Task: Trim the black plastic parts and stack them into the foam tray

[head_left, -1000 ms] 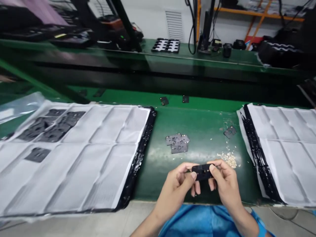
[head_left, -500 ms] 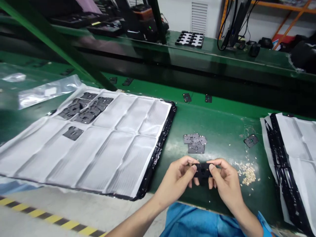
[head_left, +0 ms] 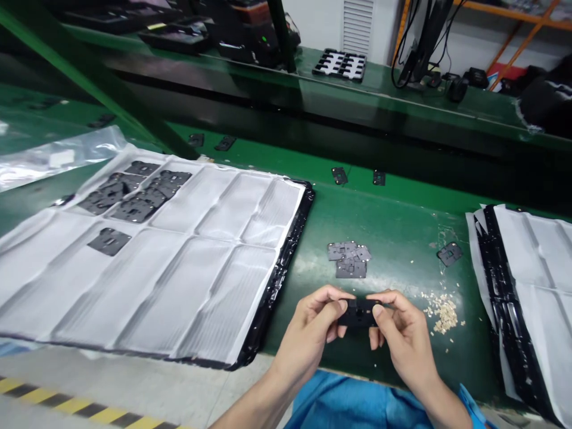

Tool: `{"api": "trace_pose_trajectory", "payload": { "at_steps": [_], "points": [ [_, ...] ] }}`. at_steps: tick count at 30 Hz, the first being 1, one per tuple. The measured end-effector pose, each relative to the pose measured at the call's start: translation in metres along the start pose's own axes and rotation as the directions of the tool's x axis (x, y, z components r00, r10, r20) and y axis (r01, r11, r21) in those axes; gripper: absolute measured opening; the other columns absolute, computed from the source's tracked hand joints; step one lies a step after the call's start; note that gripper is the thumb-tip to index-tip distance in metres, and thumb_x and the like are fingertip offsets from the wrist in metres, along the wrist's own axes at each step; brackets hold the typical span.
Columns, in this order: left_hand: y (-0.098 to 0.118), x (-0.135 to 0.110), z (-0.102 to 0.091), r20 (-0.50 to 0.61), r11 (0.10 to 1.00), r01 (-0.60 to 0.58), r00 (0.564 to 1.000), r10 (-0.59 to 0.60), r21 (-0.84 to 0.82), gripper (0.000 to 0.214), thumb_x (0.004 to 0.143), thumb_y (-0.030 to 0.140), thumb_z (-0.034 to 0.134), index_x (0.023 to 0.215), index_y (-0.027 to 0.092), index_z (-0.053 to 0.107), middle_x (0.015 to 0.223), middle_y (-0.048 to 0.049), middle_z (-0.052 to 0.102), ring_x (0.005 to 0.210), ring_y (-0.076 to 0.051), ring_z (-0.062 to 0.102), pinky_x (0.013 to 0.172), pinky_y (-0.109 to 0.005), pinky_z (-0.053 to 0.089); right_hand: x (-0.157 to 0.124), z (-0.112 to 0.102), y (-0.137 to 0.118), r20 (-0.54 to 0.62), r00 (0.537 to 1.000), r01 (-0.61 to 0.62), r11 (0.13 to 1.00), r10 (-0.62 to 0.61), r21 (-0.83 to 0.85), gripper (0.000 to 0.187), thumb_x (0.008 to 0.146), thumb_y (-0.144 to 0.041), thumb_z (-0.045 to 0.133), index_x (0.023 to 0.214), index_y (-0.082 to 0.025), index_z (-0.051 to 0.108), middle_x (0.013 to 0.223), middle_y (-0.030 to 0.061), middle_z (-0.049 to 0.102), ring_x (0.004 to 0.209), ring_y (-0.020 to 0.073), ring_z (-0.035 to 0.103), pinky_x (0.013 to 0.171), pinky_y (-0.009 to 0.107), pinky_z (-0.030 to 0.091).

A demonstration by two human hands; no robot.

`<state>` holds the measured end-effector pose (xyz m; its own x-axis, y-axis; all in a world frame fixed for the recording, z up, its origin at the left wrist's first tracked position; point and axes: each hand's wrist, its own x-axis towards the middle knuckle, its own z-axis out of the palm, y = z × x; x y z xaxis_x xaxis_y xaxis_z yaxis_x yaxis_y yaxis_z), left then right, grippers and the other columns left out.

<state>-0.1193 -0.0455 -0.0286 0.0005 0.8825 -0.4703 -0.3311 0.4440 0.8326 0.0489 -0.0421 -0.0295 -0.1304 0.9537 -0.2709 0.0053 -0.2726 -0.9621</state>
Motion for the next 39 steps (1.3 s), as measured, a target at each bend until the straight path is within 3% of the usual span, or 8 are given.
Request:
{"api": "trace_pose_trajectory", "payload": {
  "at_steps": [9,13,18,21,24,26,32,39],
  "points": [
    [0.000,-0.009,0.008,0.045,0.988,-0.094,0.995,0.089,0.122,0.023,0.084,0.038,0.073,0.085,0.015,0.076,0.071,0.0006,0.063,0.052,-0.008,0.048,0.047,-0.020,0.029,0.000,-0.003,0.006,-0.069,0.998,0.005,0.995,0.002,0.102,0.042,0.090,-0.058,0.072,0.084,-0.016,0.069,0.055,-0.0058,0.053,0.039,0.0071,0.044,0.041,0.018,0.033],
    [0.002,-0.011,0.006,0.072,0.968,-0.102,0.994,0.088,0.228,0.027,0.089,0.041,0.068,0.092,0.015,0.076,0.061,0.0022,0.061,0.049,-0.009,0.046,0.049,-0.021,0.032,0.003,-0.007,0.011,-0.054,0.998,-0.024,0.993,0.030,0.117,0.040,0.089,-0.056,0.072,0.080,-0.017,0.068,0.056,-0.0057,0.053,0.038,0.0064,0.042,0.039,0.018,0.030],
    [0.008,0.000,-0.012,0.152,0.880,-0.188,0.979,0.134,0.436,0.022,0.090,0.038,0.068,0.093,0.017,0.075,0.063,0.0010,0.066,0.059,-0.016,0.059,0.059,-0.026,0.045,0.012,-0.011,0.012,0.044,0.999,-0.006,0.998,0.009,-0.068,0.037,0.095,-0.052,0.065,0.094,-0.016,0.073,0.050,-0.0057,0.054,0.043,0.0113,0.049,0.046,0.021,0.038],
    [0.014,0.017,-0.022,0.197,0.725,-0.306,0.952,0.234,0.617,0.016,0.091,0.033,0.065,0.092,0.019,0.073,0.072,-0.0009,0.071,0.068,-0.019,0.066,0.064,-0.027,0.050,0.025,-0.008,0.010,0.064,0.984,0.176,0.916,-0.165,-0.361,0.025,0.101,-0.036,0.059,0.106,-0.017,0.075,0.060,-0.0017,0.062,0.053,0.0153,0.057,0.054,0.024,0.046],
    [0.020,0.037,-0.025,0.279,0.447,-0.404,0.906,0.320,0.798,0.011,0.093,0.026,0.063,0.098,0.020,0.070,0.078,-0.0017,0.071,0.072,-0.021,0.068,0.069,-0.030,0.053,0.044,-0.003,0.009,0.115,0.942,0.312,0.692,-0.316,-0.651,0.022,0.100,-0.022,0.058,0.113,-0.019,0.075,0.081,0.0043,0.072,0.065,0.0192,0.066,0.068,0.030,0.054],
    [0.025,0.049,-0.024,0.302,0.334,-0.417,0.889,0.345,0.845,0.011,0.092,0.023,0.064,0.102,0.020,0.068,0.088,-0.0039,0.071,0.078,-0.023,0.069,0.075,-0.034,0.054,0.058,-0.002,0.008,0.132,0.935,0.314,0.593,-0.330,-0.741,0.023,0.099,-0.018,0.060,0.116,-0.020,0.075,0.098,0.0084,0.073,0.074,0.0223,0.070,0.076,0.034,0.057],
    [0.038,0.079,-0.018,0.372,-0.098,-0.362,0.858,0.354,0.927,0.066,0.080,0.034,0.086,0.135,0.013,0.056,0.137,-0.0200,0.056,0.121,-0.039,0.058,0.097,-0.050,0.053,0.089,-0.001,0.000,0.165,0.940,0.298,0.484,-0.299,-0.822,0.058,0.087,-0.009,0.077,0.142,-0.018,0.063,0.139,0.0167,0.058,0.113,0.0336,0.069,0.099,0.046,0.056],
    [0.041,0.092,-0.016,0.459,-0.144,-0.437,0.859,0.226,0.888,0.048,0.082,0.028,0.087,0.121,0.011,0.064,0.114,-0.0128,0.067,0.108,-0.032,0.061,0.095,-0.043,0.053,0.098,0.001,-0.003,0.265,0.929,0.358,0.448,-0.259,-0.819,0.056,0.088,-0.007,0.078,0.141,-0.001,0.062,0.118,0.0203,0.067,0.116,0.0341,0.065,0.106,0.045,0.056]
  ]
}}
